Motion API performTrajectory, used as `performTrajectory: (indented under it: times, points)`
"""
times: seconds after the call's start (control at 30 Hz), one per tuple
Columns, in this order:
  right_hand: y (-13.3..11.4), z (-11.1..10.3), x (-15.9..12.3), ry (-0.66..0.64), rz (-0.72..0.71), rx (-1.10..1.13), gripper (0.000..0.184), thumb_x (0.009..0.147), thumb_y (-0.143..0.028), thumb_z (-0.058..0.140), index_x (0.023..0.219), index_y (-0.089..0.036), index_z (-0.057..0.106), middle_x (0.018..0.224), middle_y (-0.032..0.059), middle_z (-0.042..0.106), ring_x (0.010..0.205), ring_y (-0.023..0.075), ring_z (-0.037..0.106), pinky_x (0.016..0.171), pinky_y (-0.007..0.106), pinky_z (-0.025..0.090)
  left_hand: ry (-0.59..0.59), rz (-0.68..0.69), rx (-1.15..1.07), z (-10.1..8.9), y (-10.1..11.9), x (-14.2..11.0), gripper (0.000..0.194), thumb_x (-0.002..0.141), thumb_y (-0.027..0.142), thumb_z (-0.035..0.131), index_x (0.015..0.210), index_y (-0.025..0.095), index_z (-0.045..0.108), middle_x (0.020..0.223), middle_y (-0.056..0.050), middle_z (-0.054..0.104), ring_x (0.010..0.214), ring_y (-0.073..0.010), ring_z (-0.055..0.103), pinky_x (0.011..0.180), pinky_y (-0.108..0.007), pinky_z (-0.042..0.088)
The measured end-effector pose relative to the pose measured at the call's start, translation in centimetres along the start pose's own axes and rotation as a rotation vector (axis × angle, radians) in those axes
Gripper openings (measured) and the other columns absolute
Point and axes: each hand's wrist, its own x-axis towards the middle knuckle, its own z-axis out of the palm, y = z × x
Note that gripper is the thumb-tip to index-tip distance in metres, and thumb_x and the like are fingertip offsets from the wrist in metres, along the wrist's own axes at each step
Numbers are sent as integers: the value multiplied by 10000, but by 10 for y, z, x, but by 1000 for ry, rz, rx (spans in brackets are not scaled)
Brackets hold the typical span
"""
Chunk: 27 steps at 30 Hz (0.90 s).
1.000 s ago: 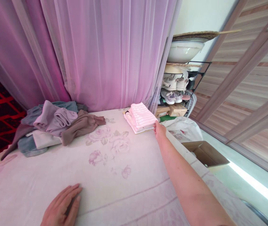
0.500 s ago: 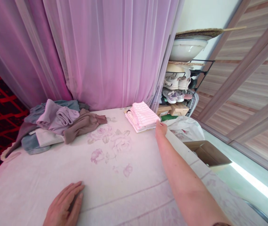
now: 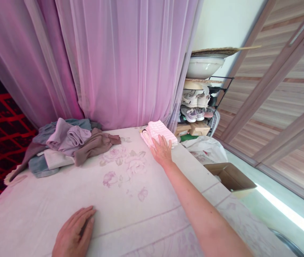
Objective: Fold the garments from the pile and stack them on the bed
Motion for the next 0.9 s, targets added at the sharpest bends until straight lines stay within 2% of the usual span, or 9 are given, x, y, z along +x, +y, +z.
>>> performTrajectory:
  times: [0.07, 0.2, 0.27, 0.37, 0.47, 0.67, 0.77, 0.9]
  points:
    - [-16, 0, -31, 7, -16, 64, 414, 934, -377, 381, 1294, -266, 555, 1459, 117, 404, 1373, 276, 291, 1104, 562, 170, 13, 0, -4, 0, 1, 2, 291, 854, 458, 482, 906, 277, 703, 969, -1, 744, 922, -217, 693, 839, -360, 573]
    - [-44, 10, -95, -100, -57, 216, 304, 874, -320, 482, 1095, -270, 685, 1373, 102, 512, 1292, 280, 428, 1068, 524, 305, 12, -31, -12, 0, 3, 4, 287, 856, 427, 476, 905, 264, 707, 980, -11, 743, 937, -220, 688, 854, -367, 564]
    - [-49, 14, -115, -82, 3, 312, 285, 836, -264, 509, 1037, -251, 710, 1304, 103, 574, 1232, 266, 499, 1050, 469, 364, 5, -51, -16, -2, 5, 5, 284, 855, 409, 474, 906, 256, 708, 995, -18, 740, 953, -219, 684, 874, -366, 554]
    - [-52, 11, -134, -30, 110, 460, 287, 820, -223, 480, 957, -245, 732, 1160, 89, 664, 1099, 235, 603, 990, 395, 449, -1, -54, -31, -5, 8, 8, 276, 854, 388, 472, 890, 250, 708, 990, -22, 741, 946, -213, 686, 878, -354, 549]
    - [-54, 4, -154, 12, 124, 542, 302, 816, -207, 449, 894, -258, 737, 1087, 68, 696, 1044, 227, 631, 957, 381, 477, -32, -59, -41, -6, 10, 10, 279, 852, 373, 464, 903, 242, 705, 996, -28, 739, 945, -209, 683, 875, -350, 546]
    - [-64, -11, -190, 5, -16, 530, 298, 821, -172, 435, 872, -205, 727, 979, 63, 718, 955, 202, 637, 914, 351, 469, -162, -141, 17, -7, 18, 12, 322, 848, 300, 430, 1016, 209, 688, 1112, -59, 697, 1052, -218, 630, 972, -386, 473]
    - [-67, -13, -197, 9, -109, 480, 266, 822, -162, 459, 836, -213, 720, 960, 47, 718, 976, 209, 620, 935, 359, 439, -233, -180, 107, -10, 31, 13, 349, 873, 255, 397, 1094, 200, 661, 1175, -66, 665, 1102, -210, 593, 1008, -377, 425]
    - [-67, -12, -198, 30, -136, 447, 256, 827, -144, 467, 817, -213, 713, 946, 42, 720, 966, 199, 618, 929, 334, 424, -308, -241, 208, -17, 50, 14, 367, 892, 211, 378, 1164, 190, 624, 1241, -73, 624, 1148, -202, 552, 1017, -357, 385]
